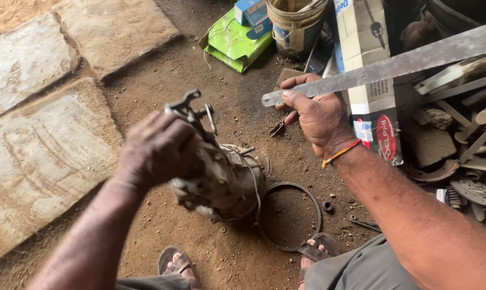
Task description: The person uses a metal file to scrape and smooth the surface of a mechanical part held in their left hand. They repeatedly file different areas of the component while seated on the ground in a cluttered workshop.
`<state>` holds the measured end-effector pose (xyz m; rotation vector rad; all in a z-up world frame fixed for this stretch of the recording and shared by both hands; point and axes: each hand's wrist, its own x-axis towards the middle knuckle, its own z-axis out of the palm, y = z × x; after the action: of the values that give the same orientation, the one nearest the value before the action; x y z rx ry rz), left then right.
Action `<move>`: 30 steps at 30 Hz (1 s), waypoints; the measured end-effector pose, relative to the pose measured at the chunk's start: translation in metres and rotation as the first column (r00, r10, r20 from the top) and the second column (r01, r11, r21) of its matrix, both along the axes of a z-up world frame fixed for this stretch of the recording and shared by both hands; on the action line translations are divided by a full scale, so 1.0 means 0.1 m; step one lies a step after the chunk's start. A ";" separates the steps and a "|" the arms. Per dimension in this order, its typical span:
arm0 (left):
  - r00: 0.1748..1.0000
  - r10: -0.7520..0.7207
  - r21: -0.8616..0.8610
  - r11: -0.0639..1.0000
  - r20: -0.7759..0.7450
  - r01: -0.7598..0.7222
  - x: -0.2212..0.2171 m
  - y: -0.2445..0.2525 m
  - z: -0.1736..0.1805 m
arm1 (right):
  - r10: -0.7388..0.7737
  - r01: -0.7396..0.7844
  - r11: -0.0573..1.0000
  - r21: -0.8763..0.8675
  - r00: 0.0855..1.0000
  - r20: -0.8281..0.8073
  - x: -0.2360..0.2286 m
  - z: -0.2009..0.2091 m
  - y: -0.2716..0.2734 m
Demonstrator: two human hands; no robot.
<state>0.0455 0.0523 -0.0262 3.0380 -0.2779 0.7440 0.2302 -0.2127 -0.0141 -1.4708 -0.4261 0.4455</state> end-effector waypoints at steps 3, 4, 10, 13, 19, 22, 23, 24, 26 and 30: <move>0.997 0.038 -0.042 0.998 0.069 -0.036 -0.04 0.26 0.10 | -0.029 0.030 0.999 -0.038 0.999 0.020 0.00 0.04 -0.04; 0.994 0.057 -0.068 0.996 0.092 -0.051 -0.08 0.33 0.13 | -0.031 0.032 0.999 -0.031 0.999 0.019 0.00 0.04 -0.05; 0.957 0.291 -0.356 0.896 0.021 -0.265 -0.32 0.51 0.05 | -0.054 0.052 0.996 -0.074 0.998 -0.014 0.02 -0.04 -0.08; 0.950 0.312 -0.333 0.897 0.011 -0.291 -0.48 0.41 -0.03 | -0.008 0.007 0.997 -0.077 1.000 -0.022 0.04 -0.10 0.10; 0.986 -0.111 -0.185 0.974 0.127 0.134 -0.47 -0.14 -0.05 | 0.042 -0.048 0.996 -0.071 0.995 -0.088 -0.07 -0.22 0.48; 0.996 -0.086 -0.165 0.983 -0.008 0.083 -0.58 -0.23 0.05 | 0.085 -0.100 0.987 -0.122 0.988 -0.127 -0.17 -0.30 0.58; 0.995 -0.095 -0.167 0.982 -0.001 0.093 -0.58 -0.25 0.07 | 0.104 -0.119 0.984 -0.135 0.988 -0.117 -0.21 -0.34 0.61; 0.996 -0.093 -0.173 0.981 0.003 0.092 -0.60 -0.28 0.07 | 0.133 -0.149 0.977 -0.150 0.985 -0.111 -0.26 -0.41 0.65; 0.991 -0.120 -0.191 0.973 0.055 0.129 -0.66 -0.33 0.07 | 0.193 -0.191 0.980 -0.051 0.981 0.035 -0.32 -0.55 0.83; 0.985 -0.161 -0.214 0.962 0.064 0.172 -0.68 -0.36 0.08 | 0.361 -0.338 0.933 -0.127 0.853 0.378 -0.43 -0.64 1.08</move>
<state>-0.0230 0.0163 -0.0180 2.7535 -0.4167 0.7769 0.1873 -0.1046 -0.0779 -1.5430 -1.0269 0.4475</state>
